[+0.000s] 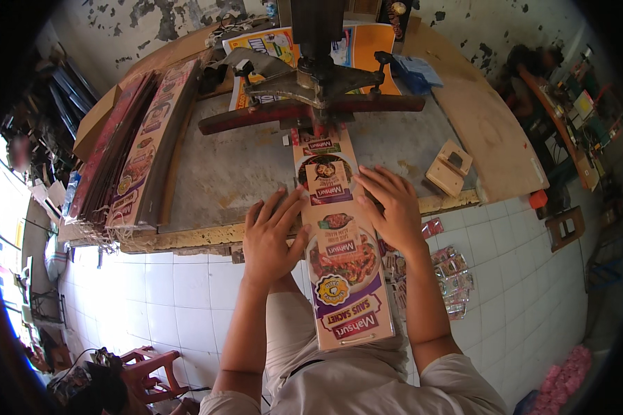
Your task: The person folds food product labels by hand and applies a stamp to the back of each one using a wooden stamping block.
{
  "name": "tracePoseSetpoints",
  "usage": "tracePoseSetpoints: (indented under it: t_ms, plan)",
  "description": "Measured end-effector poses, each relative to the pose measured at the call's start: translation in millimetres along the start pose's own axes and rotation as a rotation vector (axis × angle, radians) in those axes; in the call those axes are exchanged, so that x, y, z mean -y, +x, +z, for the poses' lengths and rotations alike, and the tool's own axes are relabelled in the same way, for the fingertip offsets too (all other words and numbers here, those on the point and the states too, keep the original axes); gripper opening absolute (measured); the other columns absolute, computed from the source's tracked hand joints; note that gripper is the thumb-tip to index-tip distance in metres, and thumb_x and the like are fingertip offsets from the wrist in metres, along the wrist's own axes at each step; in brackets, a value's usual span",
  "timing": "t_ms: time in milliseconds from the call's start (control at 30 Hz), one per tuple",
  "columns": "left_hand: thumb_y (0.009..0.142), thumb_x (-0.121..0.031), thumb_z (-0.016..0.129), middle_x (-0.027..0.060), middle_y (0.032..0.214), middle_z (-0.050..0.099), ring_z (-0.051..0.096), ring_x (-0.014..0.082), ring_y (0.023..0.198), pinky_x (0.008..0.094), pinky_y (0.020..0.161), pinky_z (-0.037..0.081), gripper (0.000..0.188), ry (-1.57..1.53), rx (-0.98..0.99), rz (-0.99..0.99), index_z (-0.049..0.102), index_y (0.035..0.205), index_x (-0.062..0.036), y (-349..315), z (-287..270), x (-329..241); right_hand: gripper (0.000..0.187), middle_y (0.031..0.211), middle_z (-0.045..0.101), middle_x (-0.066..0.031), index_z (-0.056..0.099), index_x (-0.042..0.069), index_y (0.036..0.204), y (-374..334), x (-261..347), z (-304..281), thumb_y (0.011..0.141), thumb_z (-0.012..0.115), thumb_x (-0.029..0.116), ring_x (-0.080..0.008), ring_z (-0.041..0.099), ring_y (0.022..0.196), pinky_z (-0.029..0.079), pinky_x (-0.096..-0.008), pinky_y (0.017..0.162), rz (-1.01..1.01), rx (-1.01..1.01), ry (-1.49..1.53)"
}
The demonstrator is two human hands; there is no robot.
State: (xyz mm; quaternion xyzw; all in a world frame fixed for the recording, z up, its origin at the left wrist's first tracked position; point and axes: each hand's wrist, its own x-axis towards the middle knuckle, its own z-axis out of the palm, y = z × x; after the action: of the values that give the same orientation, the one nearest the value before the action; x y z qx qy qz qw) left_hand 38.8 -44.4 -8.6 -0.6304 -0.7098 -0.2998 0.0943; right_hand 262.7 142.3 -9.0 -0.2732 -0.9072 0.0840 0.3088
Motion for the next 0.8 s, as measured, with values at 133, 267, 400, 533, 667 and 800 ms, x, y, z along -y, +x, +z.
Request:
tracePoseSetpoints:
  t_ms: [133, 267, 400, 533, 667, 800]
  plan:
    - [0.101, -0.029, 0.071, 0.0012, 0.163, 0.066, 0.057, 0.0324, 0.153, 0.0568, 0.125, 0.042, 0.047, -0.022, -0.013, -0.003, 0.072, 0.146, -0.0129, -2.0, 0.1, -0.7, 0.039, 0.155, 0.071, -0.0016, 0.076, 0.015, 0.145, -2.3, 1.6, 0.0, 0.111, 0.069, 0.032, -0.028, 0.059, 0.15, 0.041, -0.0498, 0.124, -0.008, -0.024, -0.007]
    - [0.103, -0.026, 0.069, 0.0012, 0.163, 0.066, 0.058, 0.031, 0.153, 0.0551, 0.124, 0.043, 0.046, -0.013, -0.028, 0.012, 0.072, 0.147, -0.0133, -7.3, 1.4, 1.5, 0.037, 0.154, 0.072, -0.0025, 0.076, 0.014, 0.144, -3.9, 0.7, 1.6, 0.112, 0.068, 0.03, -0.0283, 0.06, 0.149, 0.042, -0.0505, 0.124, -0.01, -0.046, -0.007]
    - [0.107, -0.025, 0.066, 0.0019, 0.161, 0.067, 0.061, 0.0306, 0.149, 0.0542, 0.12, 0.046, 0.042, 0.043, -0.074, 0.038, 0.073, 0.146, -0.0125, -13.2, 7.7, 0.7, 0.036, 0.153, 0.072, -0.0031, 0.076, 0.014, 0.143, -7.0, -1.2, 3.0, 0.112, 0.067, 0.029, -0.0284, 0.06, 0.149, 0.044, -0.0514, 0.123, -0.002, -0.07, -0.01]
    - [0.107, -0.022, 0.066, 0.0015, 0.16, 0.069, 0.063, 0.0284, 0.148, 0.0533, 0.119, 0.047, 0.04, 0.069, -0.11, 0.039, 0.074, 0.145, -0.0125, -15.3, 12.6, 0.6, 0.035, 0.152, 0.073, -0.0035, 0.077, 0.013, 0.141, -8.2, -3.4, 5.2, 0.113, 0.066, 0.029, -0.0288, 0.062, 0.147, 0.045, -0.0518, 0.122, 0.0, -0.082, -0.012]
    - [0.107, -0.021, 0.066, 0.0015, 0.158, 0.07, 0.064, 0.0267, 0.147, 0.0527, 0.119, 0.047, 0.038, 0.066, -0.133, 0.027, 0.075, 0.144, -0.0124, -16.7, 13.3, 0.7, 0.033, 0.15, 0.074, -0.0036, 0.078, 0.012, 0.139, -6.8, -0.2, 6.2, 0.113, 0.066, 0.029, -0.0288, 0.063, 0.146, 0.045, -0.0516, 0.122, -0.011, -0.099, -0.005]
    - [0.107, -0.02, 0.066, 0.0018, 0.155, 0.072, 0.065, 0.0269, 0.145, 0.0521, 0.118, 0.048, 0.038, 0.074, -0.152, 0.038, 0.075, 0.143, -0.0122, -16.4, 12.0, -2.1, 0.032, 0.149, 0.074, -0.0037, 0.079, 0.012, 0.137, -8.8, -1.9, 9.0, 0.113, 0.066, 0.029, -0.0286, 0.063, 0.146, 0.045, -0.051, 0.122, -0.031, -0.138, 0.009]
